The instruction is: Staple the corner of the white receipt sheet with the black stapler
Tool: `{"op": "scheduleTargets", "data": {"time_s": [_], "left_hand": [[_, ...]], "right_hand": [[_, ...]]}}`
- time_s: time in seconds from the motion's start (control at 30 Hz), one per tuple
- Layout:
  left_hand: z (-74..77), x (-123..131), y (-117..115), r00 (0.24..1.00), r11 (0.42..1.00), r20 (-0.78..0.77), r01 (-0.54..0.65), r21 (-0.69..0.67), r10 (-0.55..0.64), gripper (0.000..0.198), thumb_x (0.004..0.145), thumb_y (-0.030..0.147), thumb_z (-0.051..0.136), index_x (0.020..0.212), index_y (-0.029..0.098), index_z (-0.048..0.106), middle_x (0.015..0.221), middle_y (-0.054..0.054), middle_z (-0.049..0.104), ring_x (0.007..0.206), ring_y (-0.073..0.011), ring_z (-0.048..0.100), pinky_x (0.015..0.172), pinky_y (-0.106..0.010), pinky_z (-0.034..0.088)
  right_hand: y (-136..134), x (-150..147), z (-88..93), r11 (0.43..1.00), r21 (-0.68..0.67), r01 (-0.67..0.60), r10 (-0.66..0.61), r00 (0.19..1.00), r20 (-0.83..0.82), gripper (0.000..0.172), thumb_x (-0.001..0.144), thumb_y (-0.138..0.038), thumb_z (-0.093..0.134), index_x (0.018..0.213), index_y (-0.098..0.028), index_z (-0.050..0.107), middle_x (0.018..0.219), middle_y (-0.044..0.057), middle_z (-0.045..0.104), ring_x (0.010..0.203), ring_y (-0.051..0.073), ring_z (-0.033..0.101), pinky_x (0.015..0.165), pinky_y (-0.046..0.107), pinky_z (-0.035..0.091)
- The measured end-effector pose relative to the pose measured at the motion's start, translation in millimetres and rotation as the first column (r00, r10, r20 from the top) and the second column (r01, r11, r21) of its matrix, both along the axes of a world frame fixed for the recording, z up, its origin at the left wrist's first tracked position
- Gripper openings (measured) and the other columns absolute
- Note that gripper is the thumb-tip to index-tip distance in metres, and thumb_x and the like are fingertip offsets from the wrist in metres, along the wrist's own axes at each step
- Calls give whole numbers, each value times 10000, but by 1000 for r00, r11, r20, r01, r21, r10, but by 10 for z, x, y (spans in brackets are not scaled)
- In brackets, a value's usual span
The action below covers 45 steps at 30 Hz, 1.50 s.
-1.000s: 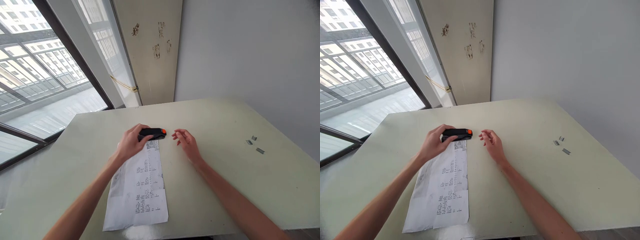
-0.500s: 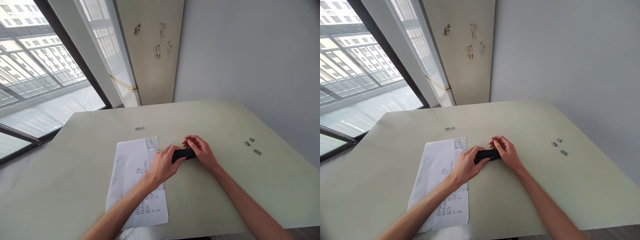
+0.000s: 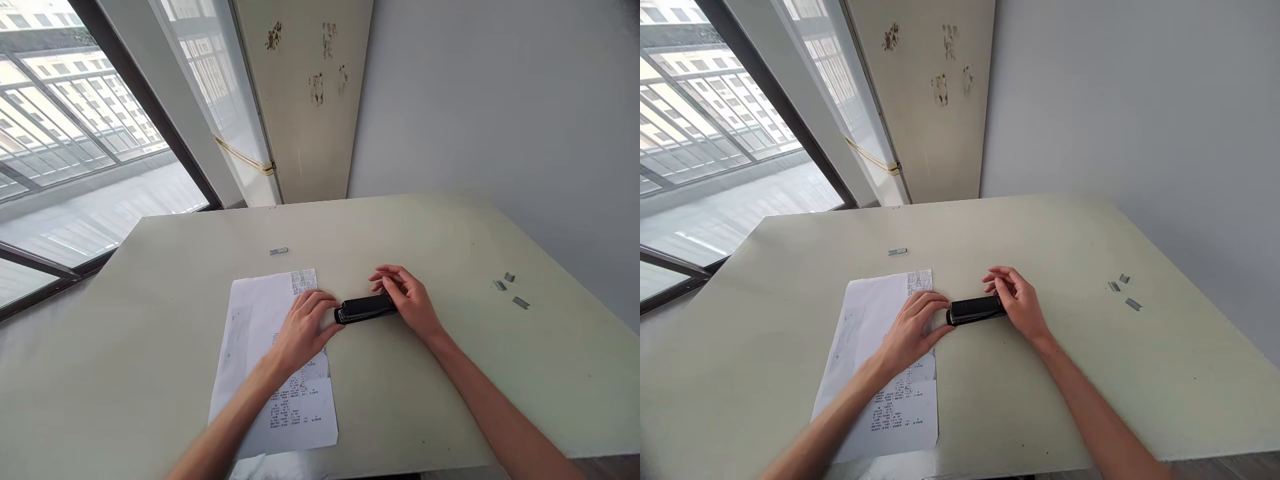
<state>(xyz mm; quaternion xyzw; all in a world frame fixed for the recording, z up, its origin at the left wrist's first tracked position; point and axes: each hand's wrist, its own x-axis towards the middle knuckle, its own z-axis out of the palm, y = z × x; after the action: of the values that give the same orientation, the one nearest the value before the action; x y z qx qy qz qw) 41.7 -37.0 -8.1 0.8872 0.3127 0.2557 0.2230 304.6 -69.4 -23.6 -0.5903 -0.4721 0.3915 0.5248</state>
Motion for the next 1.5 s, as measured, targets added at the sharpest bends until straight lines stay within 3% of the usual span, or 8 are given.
{"op": "scheduleTargets", "data": {"time_s": [0.13, 0.33, 0.57, 0.7, 0.87, 0.97, 1.27, 1.5], "left_hand": [[-9, -10, 5, 1000, 999, 4, -2, 34, 2, 302, 973, 326, 749, 1243, 259, 632, 1260, -65, 708, 1253, -288, 605, 1061, -503, 529], [105, -109, 42, 999, 999, 28, -32, 23, 32, 415, 936, 382, 794, 1292, 273, 610, 1308, -64, 688, 1295, -285, 591, 1093, -500, 518], [82, 2, 57, 1000, 1000, 4, -22, 20, 22, 307, 931, 372, 798, 1197, 269, 682, 1246, -60, 722, 1234, -295, 624, 1054, -504, 528], [20, 143, 60, 1000, 999, 16, -17, 31, 16, 190, 924, 347, 805, 1065, 246, 729, 1144, -60, 757, 1174, -296, 645, 992, -485, 551], [-19, 174, 45, 999, 999, 25, -35, 28, 35, 133, 973, 359, 744, 1027, 239, 729, 1067, -54, 770, 1146, -284, 653, 958, -476, 560], [1, 103, 42, 999, 998, 6, -47, 50, 46, 125, 988, 355, 726, 1040, 241, 720, 1065, -44, 775, 1162, -281, 649, 973, -472, 549], [106, -334, 84, 998, 998, -49, -44, 34, 46, 147, 1015, 393, 677, 1067, 265, 726, 1083, -37, 791, 1166, -277, 660, 1001, -473, 533], [124, -434, 134, 996, 1000, -89, -13, 25, 15, 196, 1027, 409, 654, 1165, 283, 714, 1180, -55, 759, 1207, -276, 647, 1056, -481, 525]], "right_hand": [[-11, -4, 1, 1000, 18, -19, 19, 999, 29, 298, 1033, -497, 556, 1175, -262, 672, 1134, 76, 768, 928, 221, 723, 877, 413, 575], [-19, -10, 14, 1000, 11, 4, -5, 999, 53, 288, 1021, -492, 569, 1151, -258, 674, 1124, 79, 771, 923, 226, 726, 860, 415, 583], [8, 19, -3, 1000, -3, -30, 30, 998, 51, 365, 1010, -559, 580, 1188, -250, 663, 1151, 96, 767, 936, 234, 723, 888, 428, 586], [-22, 48, 36, 988, -8, -153, 153, 987, 46, 389, 994, -569, 617, 1239, -270, 657, 1149, 82, 774, 982, 233, 723, 914, 407, 577], [-71, 41, 125, 928, -63, -366, 372, 911, 179, 394, 775, -486, 885, 1087, -286, 750, 1050, 36, 781, 971, 261, 707, 856, 383, 554], [-73, 27, 142, 926, -62, -372, 377, 904, 200, 316, 769, -487, 885, 970, -270, 774, 969, 24, 780, 896, 250, 693, 774, 361, 535], [-74, 27, 132, 925, -95, -368, 379, 911, 163, 343, 753, -523, 890, 951, -271, 765, 954, 27, 779, 863, 247, 684, 743, 356, 528], [-75, 10, 146, 929, -105, -355, 369, 913, 177, 317, 778, -528, 870, 945, -280, 765, 968, 32, 783, 862, 251, 684, 739, 360, 532]]}}
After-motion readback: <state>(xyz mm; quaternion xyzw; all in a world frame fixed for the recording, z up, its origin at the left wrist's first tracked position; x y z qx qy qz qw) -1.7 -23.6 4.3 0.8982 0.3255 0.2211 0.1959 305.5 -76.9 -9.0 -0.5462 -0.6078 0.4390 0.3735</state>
